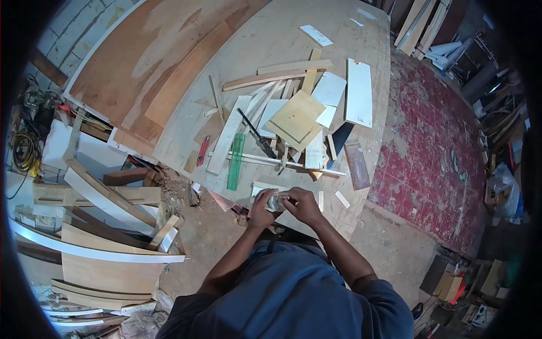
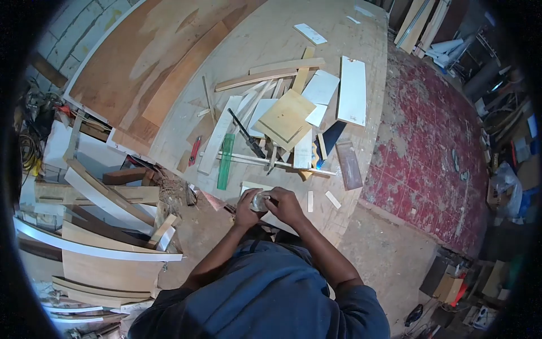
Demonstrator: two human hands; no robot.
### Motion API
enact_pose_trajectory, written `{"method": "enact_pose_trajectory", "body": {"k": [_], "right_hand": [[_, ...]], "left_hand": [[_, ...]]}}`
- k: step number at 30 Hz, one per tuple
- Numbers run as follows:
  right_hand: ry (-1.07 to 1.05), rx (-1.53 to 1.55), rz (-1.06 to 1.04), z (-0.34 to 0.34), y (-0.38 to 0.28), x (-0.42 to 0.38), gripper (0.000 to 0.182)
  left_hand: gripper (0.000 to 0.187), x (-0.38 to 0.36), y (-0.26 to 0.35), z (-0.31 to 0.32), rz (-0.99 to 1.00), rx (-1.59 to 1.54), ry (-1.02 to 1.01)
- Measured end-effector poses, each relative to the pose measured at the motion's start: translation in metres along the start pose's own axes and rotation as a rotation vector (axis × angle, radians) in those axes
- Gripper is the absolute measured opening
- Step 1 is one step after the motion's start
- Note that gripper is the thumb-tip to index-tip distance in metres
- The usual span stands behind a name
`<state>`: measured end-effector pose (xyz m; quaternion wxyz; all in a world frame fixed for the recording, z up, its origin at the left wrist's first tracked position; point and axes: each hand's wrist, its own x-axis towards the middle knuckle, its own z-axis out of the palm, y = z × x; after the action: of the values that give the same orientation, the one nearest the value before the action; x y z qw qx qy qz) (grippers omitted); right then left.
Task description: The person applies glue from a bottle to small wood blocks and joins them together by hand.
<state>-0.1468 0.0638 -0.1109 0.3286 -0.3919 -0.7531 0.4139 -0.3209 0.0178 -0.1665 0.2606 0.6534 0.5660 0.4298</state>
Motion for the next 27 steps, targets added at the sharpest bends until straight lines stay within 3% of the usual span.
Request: {"method": "enact_pose_trajectory", "body": {"k": [2,10,12,17,22,27], "right_hand": [[0.009,-0.018,0.027,-0.005,0.000,-0.001,0.016],[0.136,0.124,0.037,-0.037,-0.021,-0.006,0.012],[0.184,0.495,0.233,-0.032,-0.008,-0.008,0.015],[0.297,0.791,0.371,-0.034,0.004,-0.010,0.011],[0.422,1.018,0.605,-0.012,0.075,-0.025,0.012],[0.403,0.660,0.583,0.018,0.119,-0.030,0.015]], "left_hand": [[0.064,-0.002,0.000,0.002,-0.003,0.000,-0.004],[0.062,-0.011,-0.001,0.002,-0.168,0.010,0.053],[0.061,-0.014,-0.005,0.003,-0.215,0.002,0.072],[0.062,-0.017,-0.006,-0.006,-0.256,-0.005,0.138],[0.061,-0.036,-0.034,-0.021,-0.269,0.045,0.142],[0.061,-0.055,-0.043,-0.040,-0.359,0.063,0.203]]}}
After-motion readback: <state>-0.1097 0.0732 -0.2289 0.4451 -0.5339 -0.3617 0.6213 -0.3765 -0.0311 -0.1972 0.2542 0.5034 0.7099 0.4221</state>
